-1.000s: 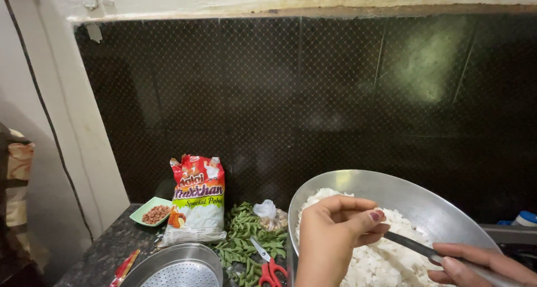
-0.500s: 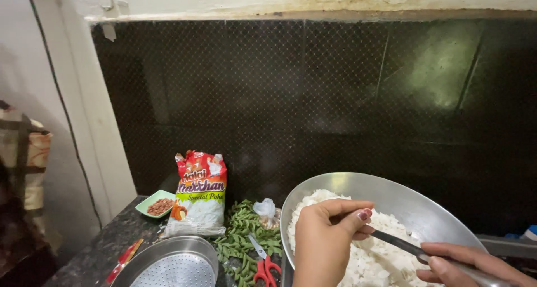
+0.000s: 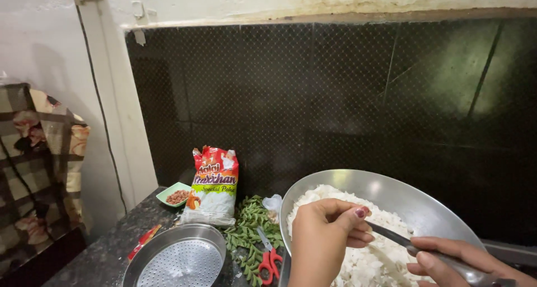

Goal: Stirring and preparing poha (flattened rice) in a pan on a kitchen stove.

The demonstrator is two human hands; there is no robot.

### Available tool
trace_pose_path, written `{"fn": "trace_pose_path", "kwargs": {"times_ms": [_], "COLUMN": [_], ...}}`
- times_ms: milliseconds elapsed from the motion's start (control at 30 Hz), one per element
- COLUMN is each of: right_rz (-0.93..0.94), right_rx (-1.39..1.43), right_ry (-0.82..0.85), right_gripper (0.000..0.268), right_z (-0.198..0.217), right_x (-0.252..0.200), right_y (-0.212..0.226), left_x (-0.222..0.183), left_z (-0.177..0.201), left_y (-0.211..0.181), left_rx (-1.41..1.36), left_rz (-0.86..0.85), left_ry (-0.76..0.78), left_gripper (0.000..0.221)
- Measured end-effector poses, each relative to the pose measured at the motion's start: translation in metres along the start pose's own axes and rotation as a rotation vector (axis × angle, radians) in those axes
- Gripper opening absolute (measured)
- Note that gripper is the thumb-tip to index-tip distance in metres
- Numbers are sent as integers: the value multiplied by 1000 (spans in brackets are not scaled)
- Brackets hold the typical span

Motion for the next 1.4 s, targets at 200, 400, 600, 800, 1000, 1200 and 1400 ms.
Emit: {"fn": "trace_pose_path", "kwargs": {"times_ms": [200, 400, 600, 800, 1000, 1200, 1400], "right_rz": [-4, 15, -25, 50, -4, -14, 36], "right_rx": [-61, -200, -185, -167, -304, -334, -97], "right_ry": [98, 193, 214, 155, 136, 232, 127], "right_gripper": [33, 45, 50, 45, 46, 45, 42], "right_z": [5, 11, 16, 13, 10, 13, 29], "right_x": [20, 28, 33, 32, 27, 36, 52], "right_y": [-19, -33, -48, -49, -41, -47, -63], "left_x": [-3, -4, -6, -3, -12, -15, -6], "left_z": [0, -6, -14, -16, -19, -23, -11], "left_y": [0, 5, 1, 8, -3, -8, 1], "left_rx": [-2, -56, 16, 91, 309, 391, 675], "left_rz": [-25, -45, -34, -46, -36, 22, -211], "left_ry": [28, 31, -22, -50, -128, -167, -173], "left_gripper": [14, 15, 18, 21, 17, 13, 9]}}
Point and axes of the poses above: each hand's wrist, its own x-axis towards the middle knuckle, its own z-axis out of the back of the hand, y = z × x, the point moved 3 cm from there along x, towards the middle knuckle, and after that the axes turned 9 degrees about y, right-handed, at the moved point
